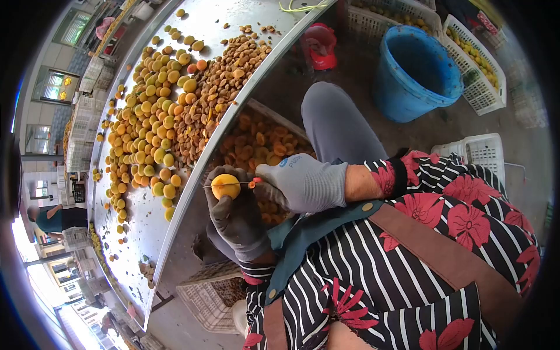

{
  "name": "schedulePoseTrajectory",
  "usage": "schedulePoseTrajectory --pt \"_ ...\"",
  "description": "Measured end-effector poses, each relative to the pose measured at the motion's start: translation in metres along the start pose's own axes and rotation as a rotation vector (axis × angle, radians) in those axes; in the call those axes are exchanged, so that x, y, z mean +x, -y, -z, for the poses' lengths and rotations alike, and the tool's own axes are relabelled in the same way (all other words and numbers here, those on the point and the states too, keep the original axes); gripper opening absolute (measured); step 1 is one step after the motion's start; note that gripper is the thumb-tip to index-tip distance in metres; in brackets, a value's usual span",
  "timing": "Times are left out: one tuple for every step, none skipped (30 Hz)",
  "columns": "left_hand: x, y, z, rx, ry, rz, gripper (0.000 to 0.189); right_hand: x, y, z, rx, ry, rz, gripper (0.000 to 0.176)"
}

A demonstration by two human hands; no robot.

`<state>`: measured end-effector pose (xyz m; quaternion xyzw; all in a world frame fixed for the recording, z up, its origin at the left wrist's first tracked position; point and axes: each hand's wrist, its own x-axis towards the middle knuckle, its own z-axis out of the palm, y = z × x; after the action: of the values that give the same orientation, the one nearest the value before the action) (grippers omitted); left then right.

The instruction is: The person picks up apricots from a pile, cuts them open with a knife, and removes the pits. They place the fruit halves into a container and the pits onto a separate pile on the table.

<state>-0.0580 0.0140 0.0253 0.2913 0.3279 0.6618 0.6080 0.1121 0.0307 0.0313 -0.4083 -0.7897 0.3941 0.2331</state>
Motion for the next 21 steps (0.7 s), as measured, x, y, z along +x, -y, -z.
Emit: schedulePoseTrajectory --pt "-0.001 -0.002 0.001 0.137 0.005 -0.007 0.055 -0.001 0.0 -0.001 -0.009 -0.009 -0.007 0.032" --pt "-0.002 -0.004 0.001 0.274 0.01 -0.014 0.054 -0.001 -0.001 -0.001 -0.01 -0.01 -0.009 0.032" --pt "-0.003 -0.011 -0.001 0.273 0.011 -0.013 0.054 -0.001 -0.003 -0.002 0.005 0.004 -0.013 0.035" --pt "-0.003 -0.019 -0.004 0.432 0.021 0.037 0.054 0.0 -0.004 -0.002 0.019 0.018 -0.017 0.038" --pt "-0.005 -0.024 -0.005 0.593 0.03 0.089 0.054 0.0 -0.006 0.001 0.019 0.018 -0.017 0.038" --pt "-0.005 -0.02 0.002 0.596 0.027 0.085 0.054 0.003 -0.01 0.006 0.116 0.084 -0.018 0.038" --pt "-0.007 -0.018 0.007 0.469 0.061 0.097 0.057 0.005 -0.01 0.009 0.211 0.149 -0.02 0.037" --pt "-0.007 -0.017 0.009 0.342 0.096 0.108 0.06 0.005 -0.01 0.008 0.21 0.147 -0.018 0.037" --pt "-0.009 -0.01 0.004 0.342 0.098 0.108 0.06 0.003 -0.011 0.003 0.3 0.099 0.007 0.04" --pt "-0.014 0.002 -0.005 0.104 0.023 0.066 0.064 0.003 -0.012 -0.002 0.39 0.052 0.031 0.042" --pt "-0.016 0.01 -0.011 -0.135 -0.051 0.023 0.068 0.002 -0.014 -0.004 0.39 0.052 0.032 0.042" --pt "-0.016 0.008 -0.019 -0.161 -0.059 0.031 0.076 0.002 -0.016 -0.005 0.336 0.064 0.024 0.04" --pt "-0.013 0.008 -0.018 -0.161 -0.06 0.029 0.076 0.003 -0.018 -0.007 0.282 0.077 0.017 0.038" --pt "-0.012 0.008 -0.015 -0.246 -0.014 0.047 0.079 0.003 -0.019 -0.008 0.282 0.08 0.018 0.038" --pt "-0.011 0.008 -0.012 -0.331 0.033 0.065 0.082 0.003 -0.02 -0.009 0.189 0.039 0.065 0.036" --pt "-0.009 0.006 -0.009 -0.331 0.033 0.064 0.082 0.004 -0.02 -0.009 0.094 -0.005 0.112 0.033" --pt "-0.005 0.003 -0.005 -0.225 0.058 0.052 0.084 0.004 -0.021 -0.008 0.093 -0.007 0.112 0.033" --pt "-0.003 0.0 -0.006 -0.119 0.081 0.039 0.086 0.004 -0.022 -0.007 0.012 0.016 0.1 0.031" --pt "-0.003 -0.001 -0.01 -0.12 0.081 0.039 0.086 0.003 -0.023 -0.006 -0.069 0.039 0.088 0.03" --pt "-0.005 -0.006 -0.015 0.027 0.061 0.009 0.086 0.003 -0.02 -0.005 -0.07 0.04 0.085 0.03" --pt "-0.006 -0.007 -0.019 0.175 0.039 -0.021 0.086 0.003 -0.02 -0.004 -0.055 0.055 0.061 0.03"
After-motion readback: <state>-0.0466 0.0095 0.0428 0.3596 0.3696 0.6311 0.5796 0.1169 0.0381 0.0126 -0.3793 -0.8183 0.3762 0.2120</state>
